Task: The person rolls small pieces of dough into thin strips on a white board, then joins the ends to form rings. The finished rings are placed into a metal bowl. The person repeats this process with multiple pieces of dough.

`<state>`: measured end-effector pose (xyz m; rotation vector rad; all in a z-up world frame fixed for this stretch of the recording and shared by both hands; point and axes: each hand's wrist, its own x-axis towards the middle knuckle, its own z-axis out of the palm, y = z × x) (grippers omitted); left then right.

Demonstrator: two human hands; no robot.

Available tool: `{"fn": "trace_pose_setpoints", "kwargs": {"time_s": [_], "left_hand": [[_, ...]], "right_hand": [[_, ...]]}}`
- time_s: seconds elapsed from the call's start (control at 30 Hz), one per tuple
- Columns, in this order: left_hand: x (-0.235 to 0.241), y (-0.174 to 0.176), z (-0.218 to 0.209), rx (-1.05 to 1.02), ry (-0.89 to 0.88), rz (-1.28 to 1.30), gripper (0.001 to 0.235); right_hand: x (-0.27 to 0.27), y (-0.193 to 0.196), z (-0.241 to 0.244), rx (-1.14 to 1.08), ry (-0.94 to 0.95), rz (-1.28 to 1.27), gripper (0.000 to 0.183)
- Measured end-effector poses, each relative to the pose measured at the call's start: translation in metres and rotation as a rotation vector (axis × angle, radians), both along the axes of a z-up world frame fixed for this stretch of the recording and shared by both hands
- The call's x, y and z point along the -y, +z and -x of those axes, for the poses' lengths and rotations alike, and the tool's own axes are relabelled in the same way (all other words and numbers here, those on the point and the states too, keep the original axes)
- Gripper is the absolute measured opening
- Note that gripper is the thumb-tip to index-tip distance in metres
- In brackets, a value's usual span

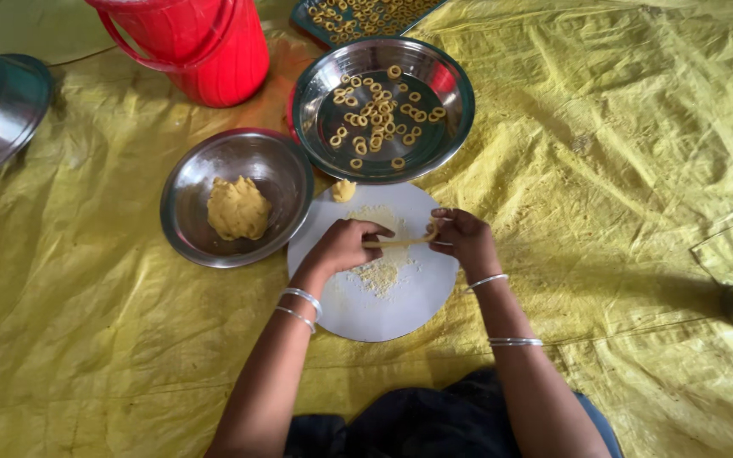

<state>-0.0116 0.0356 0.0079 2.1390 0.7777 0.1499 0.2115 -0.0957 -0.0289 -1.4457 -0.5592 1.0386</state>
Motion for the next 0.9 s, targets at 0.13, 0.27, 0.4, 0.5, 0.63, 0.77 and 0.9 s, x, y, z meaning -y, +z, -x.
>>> {"fn": "trace_pose_setpoints", "kwargs": {"time_s": [0.13,0.27,0.4,0.5,0.63,0.77,0.9], "left_hand": [[-0.003,0.006,0.017,-0.181,-0.018,-0.078,0.026],[0.024,-0.002,0.016,-0.172,0.04,-0.274,0.03],[0.056,-0.012,0.014,0.038,0.107,-0.648,0.026],[0.057,-0.018,0.017,-0.048,0.15,-0.538,0.014],[0.04,-0.015,0.032,-0.142,0.149,-0.54,0.016],[0.044,-0.008,0.036,-0.222,0.167,-0.623,0.026],[0.079,-0.003,0.0,0.05,0.279,-0.844,0.065]], "right_hand": [[0.0,-0.017,0.001,0.2,0.155,0.201,0.024],[-0.001,-0.025,0.005,0.341,0.245,0.335,0.024],[0.003,-0.021,-0.003,0.355,0.245,0.248,0.027],[0.009,-0.019,-0.004,0.42,0.276,0.147,0.033],[0.009,-0.013,0.003,0.546,0.254,0.314,0.024],[0.013,-0.005,0.001,0.907,0.178,0.354,0.018],[0.017,0.002,-0.012,0.92,0.071,0.263,0.018]]}}
